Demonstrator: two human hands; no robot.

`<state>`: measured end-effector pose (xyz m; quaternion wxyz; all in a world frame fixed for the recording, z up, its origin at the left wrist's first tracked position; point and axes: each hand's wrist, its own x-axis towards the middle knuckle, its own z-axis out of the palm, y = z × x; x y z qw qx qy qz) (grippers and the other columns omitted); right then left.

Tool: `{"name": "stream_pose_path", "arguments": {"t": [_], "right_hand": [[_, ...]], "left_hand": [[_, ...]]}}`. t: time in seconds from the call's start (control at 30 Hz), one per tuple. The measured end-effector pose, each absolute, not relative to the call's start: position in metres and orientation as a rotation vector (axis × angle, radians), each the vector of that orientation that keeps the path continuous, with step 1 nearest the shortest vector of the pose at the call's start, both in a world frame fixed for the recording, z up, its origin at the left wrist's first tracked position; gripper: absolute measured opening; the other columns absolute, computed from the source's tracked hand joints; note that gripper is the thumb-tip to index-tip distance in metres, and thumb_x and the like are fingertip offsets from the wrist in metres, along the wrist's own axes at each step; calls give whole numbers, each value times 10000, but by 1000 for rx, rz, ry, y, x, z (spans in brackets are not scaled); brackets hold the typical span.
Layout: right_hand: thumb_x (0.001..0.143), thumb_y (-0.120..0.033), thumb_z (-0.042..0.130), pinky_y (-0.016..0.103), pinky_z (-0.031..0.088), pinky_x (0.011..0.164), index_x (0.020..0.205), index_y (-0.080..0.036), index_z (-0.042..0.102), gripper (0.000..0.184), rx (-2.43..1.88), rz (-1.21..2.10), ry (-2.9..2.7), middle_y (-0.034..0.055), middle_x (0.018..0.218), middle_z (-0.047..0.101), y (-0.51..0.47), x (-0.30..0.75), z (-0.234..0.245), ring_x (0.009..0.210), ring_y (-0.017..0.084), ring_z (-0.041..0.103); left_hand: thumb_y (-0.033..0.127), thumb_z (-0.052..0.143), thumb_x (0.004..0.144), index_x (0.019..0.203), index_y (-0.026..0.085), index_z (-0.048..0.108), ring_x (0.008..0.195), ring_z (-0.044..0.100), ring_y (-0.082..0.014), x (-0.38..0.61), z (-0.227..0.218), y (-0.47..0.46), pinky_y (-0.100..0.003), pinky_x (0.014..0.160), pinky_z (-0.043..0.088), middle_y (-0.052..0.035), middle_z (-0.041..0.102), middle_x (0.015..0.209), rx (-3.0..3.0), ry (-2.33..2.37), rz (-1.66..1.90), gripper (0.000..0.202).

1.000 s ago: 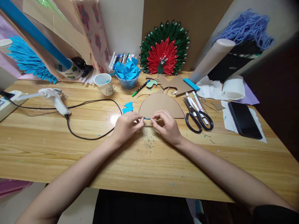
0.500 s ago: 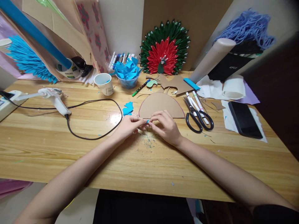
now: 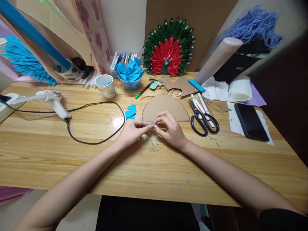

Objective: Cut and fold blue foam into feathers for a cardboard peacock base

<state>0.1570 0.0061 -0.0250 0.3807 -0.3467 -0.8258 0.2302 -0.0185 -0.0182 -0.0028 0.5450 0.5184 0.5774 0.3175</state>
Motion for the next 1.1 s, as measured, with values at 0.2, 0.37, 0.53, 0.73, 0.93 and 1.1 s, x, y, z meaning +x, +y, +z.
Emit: {"name": "stream_pose_path", "arguments": {"t": [0.2,0.37,0.53,0.73,0.93,1.1], "right_hand": [[794,-223,606,349,494,796,877,-203,521,121,-931,794,-1925,49,924,508,10,156,-29,887,186,548],[809,-277,600,304,501,737,827,-189,540,107,-922,1188,-1781,28,868,514,15,156,-34,786,146,569],[816,-248,588,292,462,708,780,-180,559,82,-901,1170,-1815,27,816,537,15,157,-33,760,142,542],[811,-221,582,304,441,716,768,-184,555,63,-917,1078,-1888,29,806,552,13,157,-30,761,150,529],[804,-244,593,285,449,678,758,-189,542,88,-938,1128,-1749,20,799,535,17,158,-36,732,140,526],[807,-273,608,292,469,695,776,-194,578,90,-912,1093,-1728,25,823,546,16,159,-34,763,148,551]], "left_hand": [[345,615,744,800,106,727,458,500,-78,-14,-2,-20,-187,422,369,-65,696,657,1261,1382,850,270],[315,618,747,734,114,710,497,536,-94,-12,-4,-22,-188,445,394,-54,689,638,1334,1367,949,222],[290,597,771,734,125,704,551,566,-96,-13,-11,-23,-183,489,411,-43,694,678,1540,1400,999,200],[246,582,775,718,140,693,516,520,-77,-16,-14,-23,-187,506,394,-18,663,623,1924,1462,981,164],[246,591,750,713,151,692,536,550,-89,-27,-6,-16,-196,535,420,-19,679,649,1894,1591,1012,144],[369,533,800,763,106,687,562,604,-116,-36,0,-6,-200,491,414,-87,707,729,1399,1556,940,306]]}}
